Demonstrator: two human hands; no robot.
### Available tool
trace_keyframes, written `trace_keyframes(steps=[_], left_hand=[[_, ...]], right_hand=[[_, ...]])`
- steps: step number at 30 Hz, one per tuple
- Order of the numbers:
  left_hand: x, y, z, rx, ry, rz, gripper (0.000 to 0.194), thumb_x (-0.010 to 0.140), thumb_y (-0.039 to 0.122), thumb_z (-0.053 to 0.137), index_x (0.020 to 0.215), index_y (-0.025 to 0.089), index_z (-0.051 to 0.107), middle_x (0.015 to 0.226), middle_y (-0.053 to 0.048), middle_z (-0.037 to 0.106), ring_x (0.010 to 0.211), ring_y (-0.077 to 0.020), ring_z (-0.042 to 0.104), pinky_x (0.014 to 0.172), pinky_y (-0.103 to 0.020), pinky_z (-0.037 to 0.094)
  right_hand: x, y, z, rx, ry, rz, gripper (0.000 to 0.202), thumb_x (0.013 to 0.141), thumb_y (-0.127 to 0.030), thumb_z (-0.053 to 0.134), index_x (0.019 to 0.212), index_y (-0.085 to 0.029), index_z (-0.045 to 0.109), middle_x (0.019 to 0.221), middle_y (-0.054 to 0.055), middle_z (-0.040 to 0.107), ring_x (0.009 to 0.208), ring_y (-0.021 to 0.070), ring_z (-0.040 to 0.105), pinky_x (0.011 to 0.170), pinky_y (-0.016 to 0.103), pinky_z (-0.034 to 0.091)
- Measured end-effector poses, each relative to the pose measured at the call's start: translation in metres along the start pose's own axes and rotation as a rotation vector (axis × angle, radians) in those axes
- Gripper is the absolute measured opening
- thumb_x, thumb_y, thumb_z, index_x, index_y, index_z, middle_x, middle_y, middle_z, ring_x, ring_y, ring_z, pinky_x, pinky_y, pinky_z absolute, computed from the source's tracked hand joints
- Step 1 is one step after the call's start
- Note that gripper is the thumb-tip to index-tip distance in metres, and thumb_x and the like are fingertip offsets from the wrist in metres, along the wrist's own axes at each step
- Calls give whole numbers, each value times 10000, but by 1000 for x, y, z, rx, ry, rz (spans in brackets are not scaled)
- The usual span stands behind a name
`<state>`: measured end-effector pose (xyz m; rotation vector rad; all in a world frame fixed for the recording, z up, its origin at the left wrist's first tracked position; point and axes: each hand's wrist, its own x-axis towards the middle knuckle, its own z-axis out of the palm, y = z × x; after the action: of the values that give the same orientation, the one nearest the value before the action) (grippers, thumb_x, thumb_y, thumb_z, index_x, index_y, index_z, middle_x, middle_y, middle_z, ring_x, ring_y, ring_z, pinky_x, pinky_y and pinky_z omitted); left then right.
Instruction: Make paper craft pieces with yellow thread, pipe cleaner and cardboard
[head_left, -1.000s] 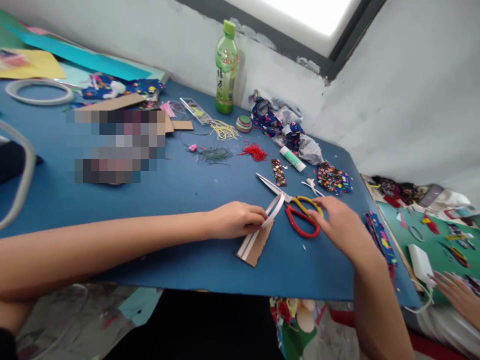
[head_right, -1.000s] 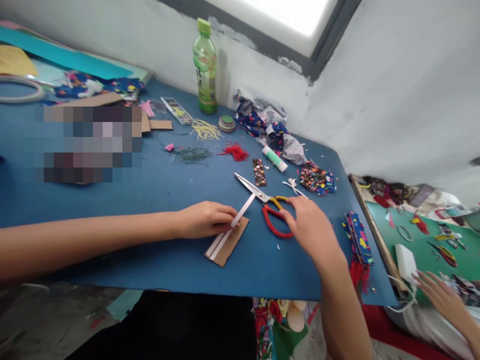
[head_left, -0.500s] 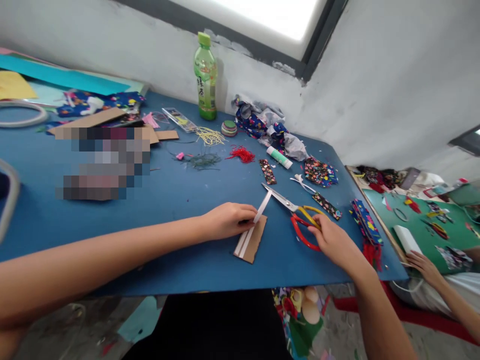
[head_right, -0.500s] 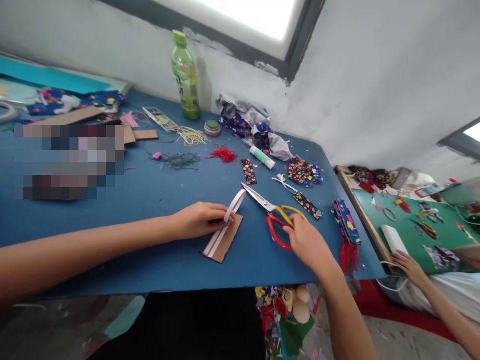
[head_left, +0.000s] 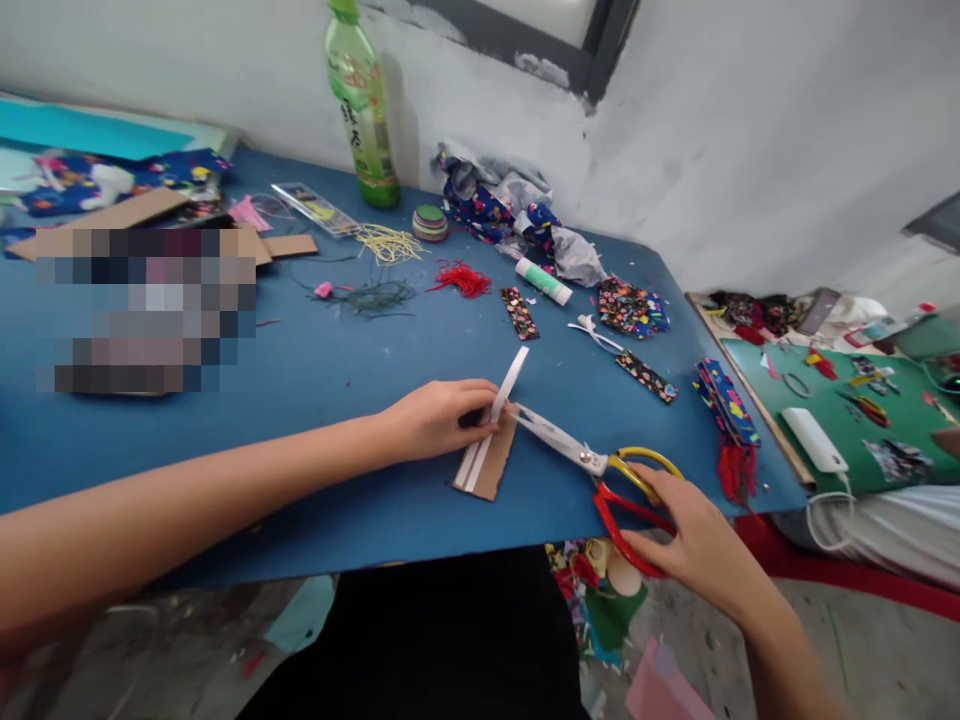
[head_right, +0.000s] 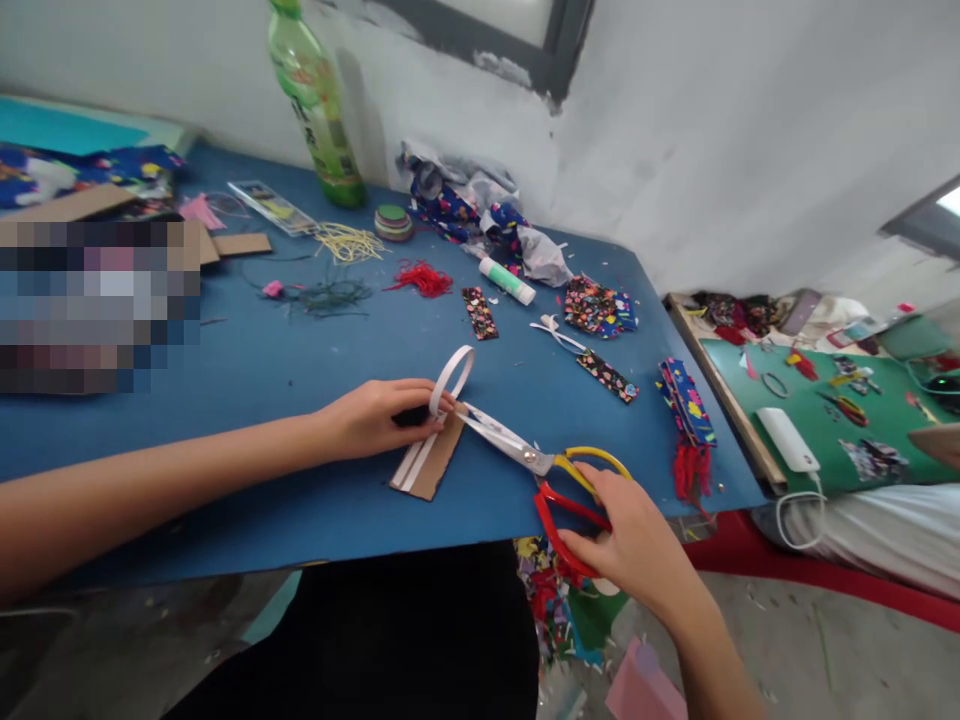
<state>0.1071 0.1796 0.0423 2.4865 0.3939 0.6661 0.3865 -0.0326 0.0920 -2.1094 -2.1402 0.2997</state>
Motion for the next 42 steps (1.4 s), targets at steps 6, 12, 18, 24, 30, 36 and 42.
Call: trace_keyframes(steps=[6,12,18,24,30,36,42], left_hand=[[-1,-1,4,-14,45,32,166,896,231,509,997,174,627,1057,-66,675,897,-157,672,778,-248,551],[-2,-1,4,39,89,81,147,905,220,493,918,158,626,1006,-74,695,874,-163,686,752,-254,566],[0,1,2,40,80,105,156,910,208,481,853,153,615,993,-82,700,866,-165,686,754,-268,573],[1,0,2,71,95,141,139,907,194,486,866,155,613,968,-87,699,929,-183,663,837,-323,555],[2,0,3,82,106,161,123,908,198,497,906,157,612,956,-79,703,905,-173,668,849,-325,549],[0,-1,5,157,188,238,87,899,183,521,907,159,604,952,-75,712,904,-179,675,874,-353,532],[1,1,1,153,313,163,80,900,211,536,921,157,593,918,-74,718,873,-177,676,840,-346,523]], right_hand=[[6,1,6,8,-74,-16,620,795,-456,612,1324,-165,469,1251,138,604,1120,300,584,924,475,505],[9,-4,2,-49,-56,3,542,896,-513,453,1331,-190,478,1235,129,616,1118,295,582,927,482,495],[22,-9,0,-94,-28,-54,562,911,-526,416,1340,-168,475,1164,133,647,1075,295,598,909,487,500],[31,-4,7,-150,30,-113,519,937,-480,380,1284,-126,536,1053,152,679,953,292,649,797,449,544],[33,-6,9,-215,131,-181,508,953,-468,333,1225,-111,570,968,143,703,870,278,666,744,419,547],[36,1,16,-256,231,-144,469,935,-448,410,1143,-78,610,988,155,704,893,285,665,789,413,536],[50,17,19,-188,282,72,469,904,-474,447,1139,-108,622,1101,154,686,988,308,655,845,447,527]])
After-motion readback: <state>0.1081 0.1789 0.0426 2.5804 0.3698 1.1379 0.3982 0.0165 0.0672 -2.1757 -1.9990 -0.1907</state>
